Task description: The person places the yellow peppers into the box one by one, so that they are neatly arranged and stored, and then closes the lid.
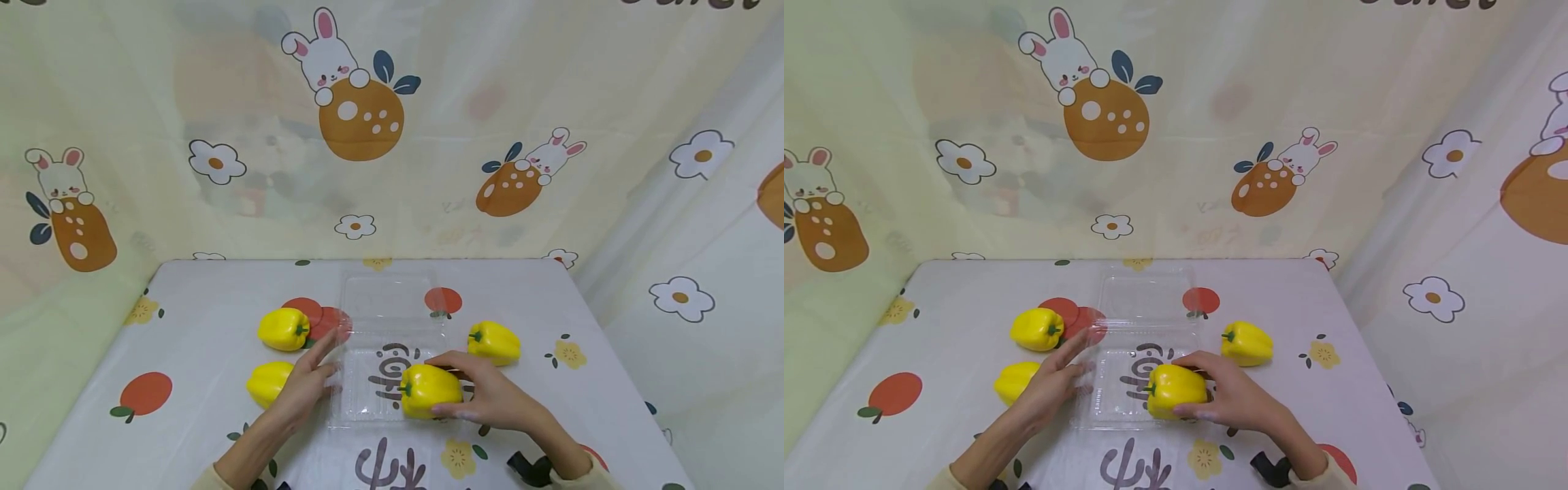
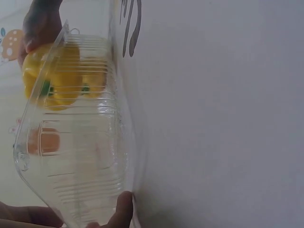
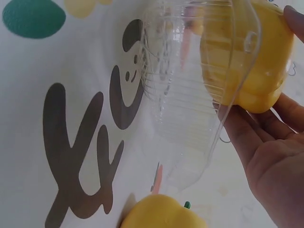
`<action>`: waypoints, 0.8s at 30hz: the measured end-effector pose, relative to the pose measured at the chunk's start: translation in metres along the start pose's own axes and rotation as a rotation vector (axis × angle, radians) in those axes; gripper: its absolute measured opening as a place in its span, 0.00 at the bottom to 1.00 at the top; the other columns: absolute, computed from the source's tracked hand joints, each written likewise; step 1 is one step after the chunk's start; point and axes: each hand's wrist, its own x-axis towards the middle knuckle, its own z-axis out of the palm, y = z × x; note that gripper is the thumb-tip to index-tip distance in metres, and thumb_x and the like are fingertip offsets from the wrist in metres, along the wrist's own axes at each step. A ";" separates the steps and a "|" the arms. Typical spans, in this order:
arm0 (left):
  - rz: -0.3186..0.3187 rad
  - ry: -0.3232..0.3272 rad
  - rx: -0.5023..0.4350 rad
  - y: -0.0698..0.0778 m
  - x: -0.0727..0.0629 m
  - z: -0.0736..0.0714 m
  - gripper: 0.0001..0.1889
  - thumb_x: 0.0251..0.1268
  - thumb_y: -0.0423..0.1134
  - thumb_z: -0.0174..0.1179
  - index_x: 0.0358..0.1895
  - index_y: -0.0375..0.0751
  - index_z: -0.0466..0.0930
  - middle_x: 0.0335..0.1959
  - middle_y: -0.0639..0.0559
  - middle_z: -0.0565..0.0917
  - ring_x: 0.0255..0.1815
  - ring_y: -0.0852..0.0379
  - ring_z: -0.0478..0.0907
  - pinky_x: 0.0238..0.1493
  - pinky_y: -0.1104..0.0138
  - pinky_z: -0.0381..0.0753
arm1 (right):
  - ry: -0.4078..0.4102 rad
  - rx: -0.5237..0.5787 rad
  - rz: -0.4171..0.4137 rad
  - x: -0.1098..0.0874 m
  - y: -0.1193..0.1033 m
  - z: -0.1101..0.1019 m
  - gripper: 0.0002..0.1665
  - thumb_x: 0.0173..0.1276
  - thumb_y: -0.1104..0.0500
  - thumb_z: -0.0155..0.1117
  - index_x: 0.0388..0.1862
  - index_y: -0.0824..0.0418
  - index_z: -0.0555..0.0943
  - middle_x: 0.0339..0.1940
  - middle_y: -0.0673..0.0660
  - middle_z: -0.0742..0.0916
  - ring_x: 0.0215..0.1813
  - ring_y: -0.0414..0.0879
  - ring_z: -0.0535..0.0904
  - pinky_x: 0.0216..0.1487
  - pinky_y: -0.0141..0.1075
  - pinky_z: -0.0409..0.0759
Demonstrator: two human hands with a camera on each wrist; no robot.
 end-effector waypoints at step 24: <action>0.013 -0.001 0.014 0.000 0.002 0.001 0.35 0.80 0.30 0.47 0.86 0.58 0.57 0.88 0.48 0.59 0.86 0.35 0.57 0.76 0.36 0.73 | -0.100 -0.255 0.018 0.006 -0.001 0.016 0.43 0.69 0.40 0.74 0.77 0.56 0.73 0.68 0.43 0.84 0.59 0.35 0.80 0.69 0.41 0.84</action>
